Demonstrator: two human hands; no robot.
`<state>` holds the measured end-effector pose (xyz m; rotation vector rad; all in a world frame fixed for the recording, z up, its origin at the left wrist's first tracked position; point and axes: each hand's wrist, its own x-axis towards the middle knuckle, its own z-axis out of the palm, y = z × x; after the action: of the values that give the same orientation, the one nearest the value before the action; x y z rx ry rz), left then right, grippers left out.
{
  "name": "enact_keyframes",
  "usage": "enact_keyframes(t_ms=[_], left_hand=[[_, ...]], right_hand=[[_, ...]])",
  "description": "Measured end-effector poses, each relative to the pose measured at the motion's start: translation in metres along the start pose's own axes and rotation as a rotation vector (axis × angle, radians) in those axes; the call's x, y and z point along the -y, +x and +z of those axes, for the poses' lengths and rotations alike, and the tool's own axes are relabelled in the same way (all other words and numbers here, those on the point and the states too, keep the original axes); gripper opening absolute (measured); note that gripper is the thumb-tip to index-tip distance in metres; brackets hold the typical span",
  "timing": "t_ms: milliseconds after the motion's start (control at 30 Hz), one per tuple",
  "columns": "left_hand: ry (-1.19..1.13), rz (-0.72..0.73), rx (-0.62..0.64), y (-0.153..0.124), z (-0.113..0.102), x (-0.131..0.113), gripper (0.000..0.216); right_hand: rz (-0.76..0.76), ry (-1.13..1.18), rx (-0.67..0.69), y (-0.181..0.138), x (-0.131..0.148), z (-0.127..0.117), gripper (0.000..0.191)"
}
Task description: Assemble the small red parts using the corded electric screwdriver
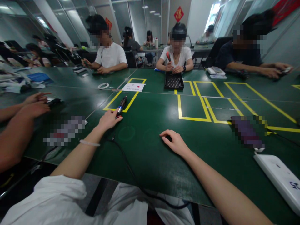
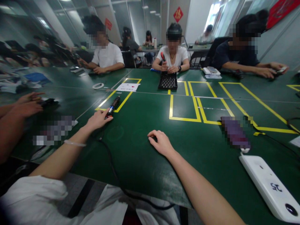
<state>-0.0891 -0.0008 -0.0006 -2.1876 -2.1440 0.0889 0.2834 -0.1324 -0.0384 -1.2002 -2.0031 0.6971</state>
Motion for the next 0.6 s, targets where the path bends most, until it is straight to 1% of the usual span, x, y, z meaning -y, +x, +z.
enact_keyframes(t_ms=[133, 200, 267, 400, 500, 600], left_hand=[[-0.008, -0.072, 0.018, 0.018, 0.003, 0.032, 0.072], [-0.007, -0.093, 0.013, 0.023, 0.003, 0.041, 0.072], [0.010, -0.095, -0.028, 0.023, 0.002, 0.046, 0.071], [0.080, -0.039, -0.161, 0.017, -0.001, 0.040, 0.064], [0.097, -0.046, -0.157, 0.014, -0.005, 0.032, 0.053], [0.052, -0.112, -0.163, 0.015, -0.016, 0.021, 0.046]], right_hand=[[0.007, 0.002, 0.003, 0.000, 0.001, 0.000, 0.013], [0.011, 0.004, 0.008, 0.000, 0.002, -0.001, 0.013], [0.012, 0.007, 0.011, 0.001, 0.003, -0.001, 0.013], [0.010, 0.004, 0.015, 0.001, 0.003, -0.001, 0.013], [0.004, 0.005, 0.014, 0.001, 0.002, -0.001, 0.013], [0.007, 0.003, 0.015, 0.001, 0.002, -0.001, 0.013]])
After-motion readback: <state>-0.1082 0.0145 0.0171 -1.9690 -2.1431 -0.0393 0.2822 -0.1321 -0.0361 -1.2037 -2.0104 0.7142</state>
